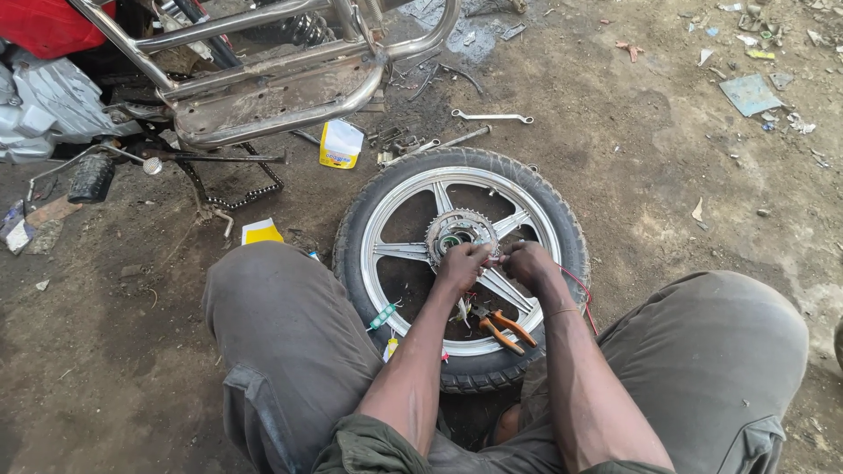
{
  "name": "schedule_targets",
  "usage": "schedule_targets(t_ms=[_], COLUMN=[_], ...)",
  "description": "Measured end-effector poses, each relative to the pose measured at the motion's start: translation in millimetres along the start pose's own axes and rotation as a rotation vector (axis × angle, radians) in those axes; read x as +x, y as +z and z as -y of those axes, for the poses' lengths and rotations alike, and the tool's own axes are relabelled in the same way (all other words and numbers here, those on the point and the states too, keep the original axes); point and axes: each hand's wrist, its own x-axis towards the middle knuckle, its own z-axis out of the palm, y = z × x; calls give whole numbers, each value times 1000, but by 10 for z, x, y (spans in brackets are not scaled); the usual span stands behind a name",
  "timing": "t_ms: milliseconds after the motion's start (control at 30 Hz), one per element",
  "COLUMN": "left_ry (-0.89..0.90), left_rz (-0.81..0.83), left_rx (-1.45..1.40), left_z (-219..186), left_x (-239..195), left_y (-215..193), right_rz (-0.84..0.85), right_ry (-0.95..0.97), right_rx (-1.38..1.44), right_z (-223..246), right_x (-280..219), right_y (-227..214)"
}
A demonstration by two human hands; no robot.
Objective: The person sits on the ground and works on a motorcycle wheel, using pliers to strip and twist wires near the hub. They then use black electrical tape to wrap and secure the wire connections.
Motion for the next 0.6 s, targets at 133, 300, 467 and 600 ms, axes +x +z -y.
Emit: schedule_targets(t_ms=[133,300,467,600], left_ry=[58,-49,-74,-61], left_rz=[-8,-60,90,389], left_rx=[105,228,423,640], left_z=[255,222,172,-56], left_x=[277,176,64,-219], left_y=[80,74,40,17], right_rz=[-45,-364,-208,-5], right_ry=[20,21,252,510], right_rx=[147,389,543,725], right_z=[-65,-1157,-787,-355], right_x=[223,1728,880,199], right_y=[26,279,480,431])
